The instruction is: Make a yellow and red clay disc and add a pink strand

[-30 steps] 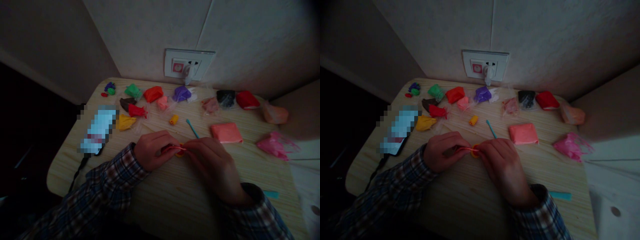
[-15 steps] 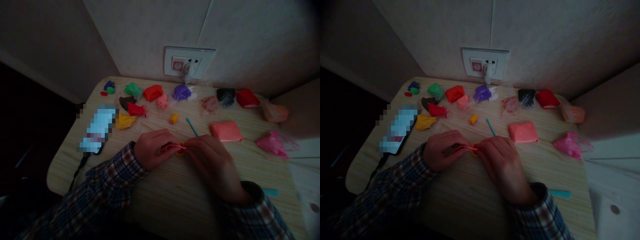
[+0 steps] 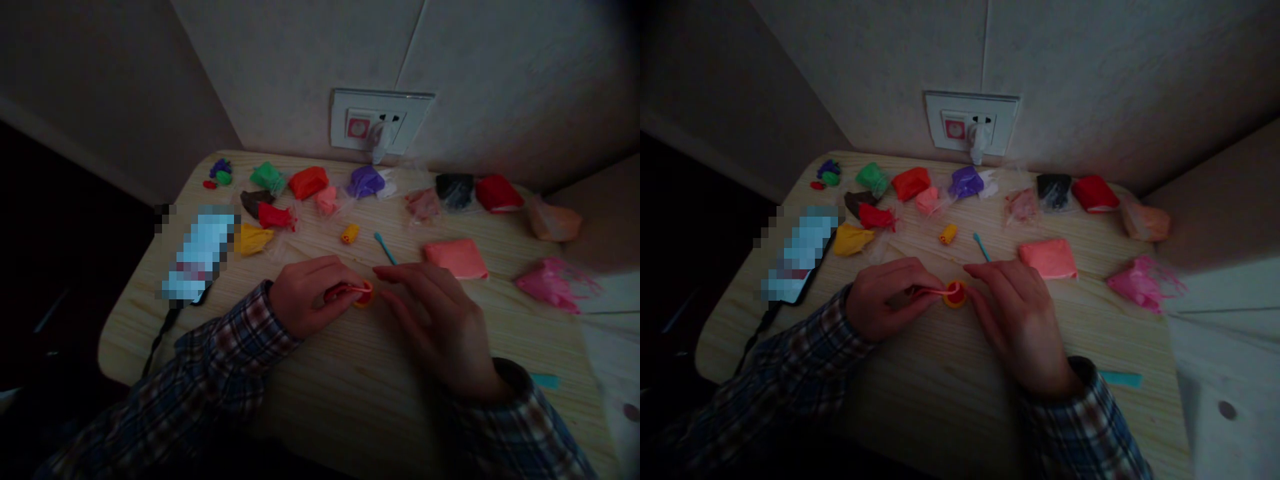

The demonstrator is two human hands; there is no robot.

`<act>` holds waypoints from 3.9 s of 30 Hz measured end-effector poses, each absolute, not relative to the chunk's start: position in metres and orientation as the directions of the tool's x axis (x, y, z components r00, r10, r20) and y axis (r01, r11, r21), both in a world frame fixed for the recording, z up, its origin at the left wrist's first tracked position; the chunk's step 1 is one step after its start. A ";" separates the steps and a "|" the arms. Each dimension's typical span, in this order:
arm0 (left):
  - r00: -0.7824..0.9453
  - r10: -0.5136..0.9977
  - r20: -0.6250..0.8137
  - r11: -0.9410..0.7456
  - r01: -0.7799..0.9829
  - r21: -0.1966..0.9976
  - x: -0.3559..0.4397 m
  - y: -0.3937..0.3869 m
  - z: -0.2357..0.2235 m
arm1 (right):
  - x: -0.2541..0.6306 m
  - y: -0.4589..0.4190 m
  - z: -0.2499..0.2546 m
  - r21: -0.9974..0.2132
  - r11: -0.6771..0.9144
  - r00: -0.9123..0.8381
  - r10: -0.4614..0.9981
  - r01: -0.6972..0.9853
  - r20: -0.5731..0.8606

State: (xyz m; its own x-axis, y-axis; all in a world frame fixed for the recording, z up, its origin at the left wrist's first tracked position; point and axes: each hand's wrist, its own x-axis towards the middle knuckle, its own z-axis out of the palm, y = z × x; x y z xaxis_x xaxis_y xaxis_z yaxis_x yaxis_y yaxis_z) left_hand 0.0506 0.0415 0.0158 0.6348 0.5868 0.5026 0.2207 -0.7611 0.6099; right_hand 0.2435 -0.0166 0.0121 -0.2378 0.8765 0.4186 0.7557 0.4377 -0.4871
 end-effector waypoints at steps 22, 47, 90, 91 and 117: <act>0.724 0.598 0.343 -0.789 0.457 0.411 0.031 -0.054 0.001 | 0.253 -0.114 0.005 -0.231 0.503 -0.452 0.859 0.833 0.239; 0.625 0.664 0.410 -0.746 0.519 0.418 0.032 -0.060 -0.008 | 0.217 -0.136 -0.007 -0.289 0.239 -0.172 0.956 0.927 0.239; 0.594 0.624 0.508 -0.779 0.526 0.341 0.041 -0.062 -0.001 | 0.216 -0.130 0.007 -0.222 0.207 -0.103 0.909 0.953 0.404; 0.592 0.620 0.515 -0.782 0.522 0.341 0.041 -0.062 -0.001 | 0.215 -0.132 0.006 -0.231 0.244 -0.146 0.917 0.942 0.371; 0.426 0.773 0.470 -0.634 0.503 0.587 0.030 -0.056 0.009 | 0.225 -0.129 -0.006 -0.072 0.478 -0.471 0.877 0.875 0.098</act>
